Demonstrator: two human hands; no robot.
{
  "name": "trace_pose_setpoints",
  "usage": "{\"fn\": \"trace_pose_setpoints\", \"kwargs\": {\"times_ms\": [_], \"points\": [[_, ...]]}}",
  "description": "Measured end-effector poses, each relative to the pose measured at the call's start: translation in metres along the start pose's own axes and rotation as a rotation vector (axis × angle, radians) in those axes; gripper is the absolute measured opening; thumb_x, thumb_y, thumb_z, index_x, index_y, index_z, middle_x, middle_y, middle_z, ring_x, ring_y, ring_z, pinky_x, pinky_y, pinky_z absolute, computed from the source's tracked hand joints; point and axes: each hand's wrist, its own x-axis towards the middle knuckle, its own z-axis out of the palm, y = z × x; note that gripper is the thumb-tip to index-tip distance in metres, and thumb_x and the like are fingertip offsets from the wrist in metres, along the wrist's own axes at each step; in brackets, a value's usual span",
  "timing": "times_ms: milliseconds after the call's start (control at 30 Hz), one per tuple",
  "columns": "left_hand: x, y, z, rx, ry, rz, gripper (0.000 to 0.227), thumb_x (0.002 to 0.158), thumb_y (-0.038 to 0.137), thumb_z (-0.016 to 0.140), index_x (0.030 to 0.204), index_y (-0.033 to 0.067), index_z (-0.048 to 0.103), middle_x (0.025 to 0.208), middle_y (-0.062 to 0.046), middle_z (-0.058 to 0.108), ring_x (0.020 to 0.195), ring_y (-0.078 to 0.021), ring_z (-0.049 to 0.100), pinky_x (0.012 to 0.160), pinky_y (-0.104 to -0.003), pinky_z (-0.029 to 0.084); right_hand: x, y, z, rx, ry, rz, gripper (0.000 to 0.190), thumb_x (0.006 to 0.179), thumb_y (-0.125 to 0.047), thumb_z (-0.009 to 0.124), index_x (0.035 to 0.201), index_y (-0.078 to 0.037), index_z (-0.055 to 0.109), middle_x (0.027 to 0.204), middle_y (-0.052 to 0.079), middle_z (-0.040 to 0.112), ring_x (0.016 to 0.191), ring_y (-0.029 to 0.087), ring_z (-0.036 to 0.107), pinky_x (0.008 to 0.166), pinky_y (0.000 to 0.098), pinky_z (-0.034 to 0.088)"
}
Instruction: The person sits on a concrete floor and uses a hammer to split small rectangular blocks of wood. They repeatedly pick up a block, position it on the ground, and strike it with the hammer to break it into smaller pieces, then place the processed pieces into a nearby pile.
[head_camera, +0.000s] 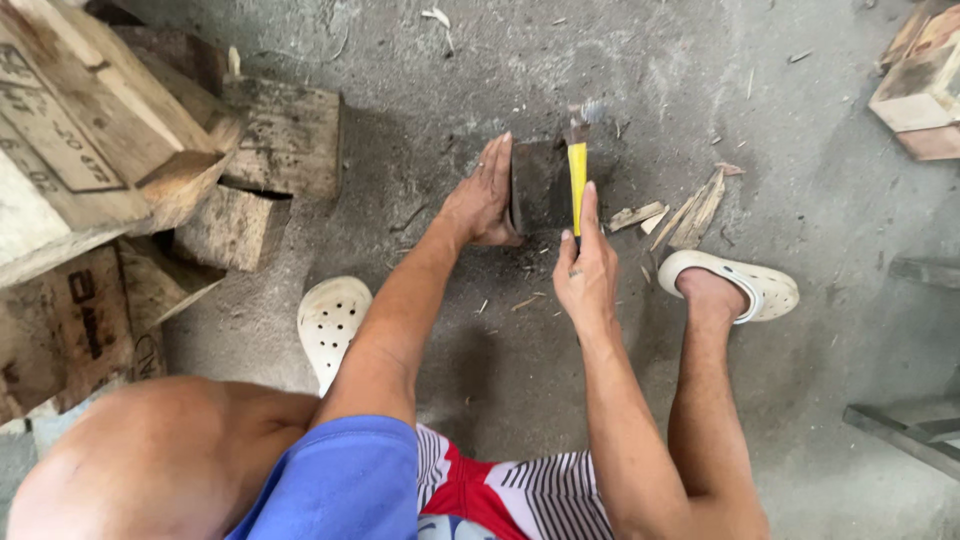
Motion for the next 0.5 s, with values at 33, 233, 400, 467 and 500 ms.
{"fn": "trace_pose_setpoints", "kwargs": {"times_ms": [33,233,400,467,500], "points": [[-0.004,0.000,0.001,-0.006,0.012,0.004,0.166,0.048,0.052,0.098,0.151,-0.0058,-0.019,0.164,-0.031,0.004,0.154,-0.0465,0.008,0.122,-0.046,0.031,-0.008,-0.005,-0.001,0.015,-0.032,0.047,0.068,0.101,0.002,0.056,0.163,-0.006,0.030,0.115,0.033,0.068,0.095,0.046,0.070,0.080,0.0470,0.055],[0.002,0.000,0.002,-0.016,0.066,0.024,0.159,0.054,0.047,0.097,0.154,-0.0014,-0.017,0.165,-0.028,0.006,0.153,-0.0463,0.011,0.121,-0.048,0.032,-0.037,-0.019,-0.013,-0.111,-0.045,-0.006,0.071,0.098,0.002,0.058,0.162,-0.006,0.029,0.118,0.036,0.065,0.097,0.047,0.071,0.077,0.0473,0.057],[-0.004,0.004,-0.005,-0.030,0.030,-0.003,0.161,0.049,0.046,0.097,0.154,-0.0006,-0.015,0.165,-0.027,0.007,0.154,-0.0446,0.012,0.123,-0.045,0.033,-0.018,-0.018,0.005,-0.075,-0.074,0.155,0.069,0.102,0.000,0.057,0.164,-0.008,0.029,0.106,0.031,0.068,0.089,0.044,0.070,0.079,0.0491,0.055],[-0.003,0.006,-0.008,-0.034,0.019,-0.018,0.160,0.049,0.046,0.097,0.154,-0.0001,-0.015,0.165,-0.026,0.007,0.155,-0.0441,0.012,0.122,-0.045,0.033,-0.020,-0.023,0.002,-0.077,-0.107,0.231,0.069,0.103,-0.001,0.056,0.164,-0.008,0.028,0.098,0.030,0.068,0.083,0.043,0.070,0.076,0.0488,0.054],[-0.001,0.006,-0.010,-0.030,0.038,0.007,0.160,0.049,0.047,0.098,0.154,-0.0006,-0.014,0.164,-0.026,0.008,0.154,-0.0451,0.012,0.122,-0.045,0.032,-0.029,-0.029,-0.003,-0.107,-0.062,0.098,0.070,0.101,0.000,0.056,0.165,-0.007,0.027,0.109,0.033,0.065,0.091,0.046,0.069,0.079,0.0483,0.055]]}}
